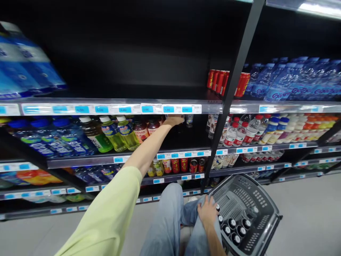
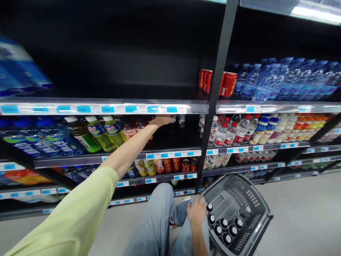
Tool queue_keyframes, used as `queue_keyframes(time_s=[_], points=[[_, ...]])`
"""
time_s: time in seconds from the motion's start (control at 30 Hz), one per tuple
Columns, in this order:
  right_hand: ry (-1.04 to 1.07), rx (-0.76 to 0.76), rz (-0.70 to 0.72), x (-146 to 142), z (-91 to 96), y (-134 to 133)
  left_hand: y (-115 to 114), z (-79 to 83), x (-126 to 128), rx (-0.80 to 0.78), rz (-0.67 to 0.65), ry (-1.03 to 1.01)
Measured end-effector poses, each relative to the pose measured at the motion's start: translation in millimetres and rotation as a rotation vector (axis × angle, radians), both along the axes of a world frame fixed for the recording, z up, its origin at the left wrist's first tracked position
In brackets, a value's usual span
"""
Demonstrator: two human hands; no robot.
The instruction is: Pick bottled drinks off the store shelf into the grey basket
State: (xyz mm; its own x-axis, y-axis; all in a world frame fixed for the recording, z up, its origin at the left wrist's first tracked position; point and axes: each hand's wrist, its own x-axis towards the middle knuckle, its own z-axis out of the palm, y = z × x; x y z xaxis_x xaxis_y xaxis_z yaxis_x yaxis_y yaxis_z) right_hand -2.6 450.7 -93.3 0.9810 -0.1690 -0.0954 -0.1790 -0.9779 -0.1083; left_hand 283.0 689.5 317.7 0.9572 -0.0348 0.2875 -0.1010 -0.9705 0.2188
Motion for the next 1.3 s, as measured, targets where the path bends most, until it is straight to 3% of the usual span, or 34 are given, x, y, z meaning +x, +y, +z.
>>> queue_keyframes(time_s=[0.13,0.27,0.37,0.5,0.7,0.87,1.03,1.17,1.3], points=[[-0.008,0.032,-0.013,3.0,-0.8,0.5,1.0,-1.7,8.9,0.001,0.027,-0.043],[-0.029,0.030,-0.017,4.0,-5.7,-0.6,-6.4,-4.9,-3.5,0.061,-0.020,-0.121],[-0.035,0.020,-0.016,4.0,-9.4,-2.0,-14.0,-10.7,-24.0,0.185,-0.098,-0.102],[-0.049,0.019,-0.015,3.5,-12.2,-3.6,-21.7,-31.1,-56.6,0.336,-0.381,-0.027],[-0.031,0.032,-0.027,-0.7,-11.8,-4.6,-26.5,-59.7,-97.3,0.287,-0.638,0.018],[-0.014,0.051,-0.034,-6.8,-9.0,-6.4,-25.7,-56.8,-129.3,0.173,-0.655,-0.040],[-0.053,0.106,-0.060,-11.4,-10.7,-8.7,-23.6,-50.4,-184.6,0.183,-0.732,-0.075],[-0.195,0.263,-0.029,-11.4,-12.3,-13.6,-27.2,-45.9,-233.2,0.139,-0.814,-0.122],[-0.325,0.682,0.102,-12.2,-12.3,-12.4,-33.4,-52.5,-262.3,0.057,-0.871,-0.056]])
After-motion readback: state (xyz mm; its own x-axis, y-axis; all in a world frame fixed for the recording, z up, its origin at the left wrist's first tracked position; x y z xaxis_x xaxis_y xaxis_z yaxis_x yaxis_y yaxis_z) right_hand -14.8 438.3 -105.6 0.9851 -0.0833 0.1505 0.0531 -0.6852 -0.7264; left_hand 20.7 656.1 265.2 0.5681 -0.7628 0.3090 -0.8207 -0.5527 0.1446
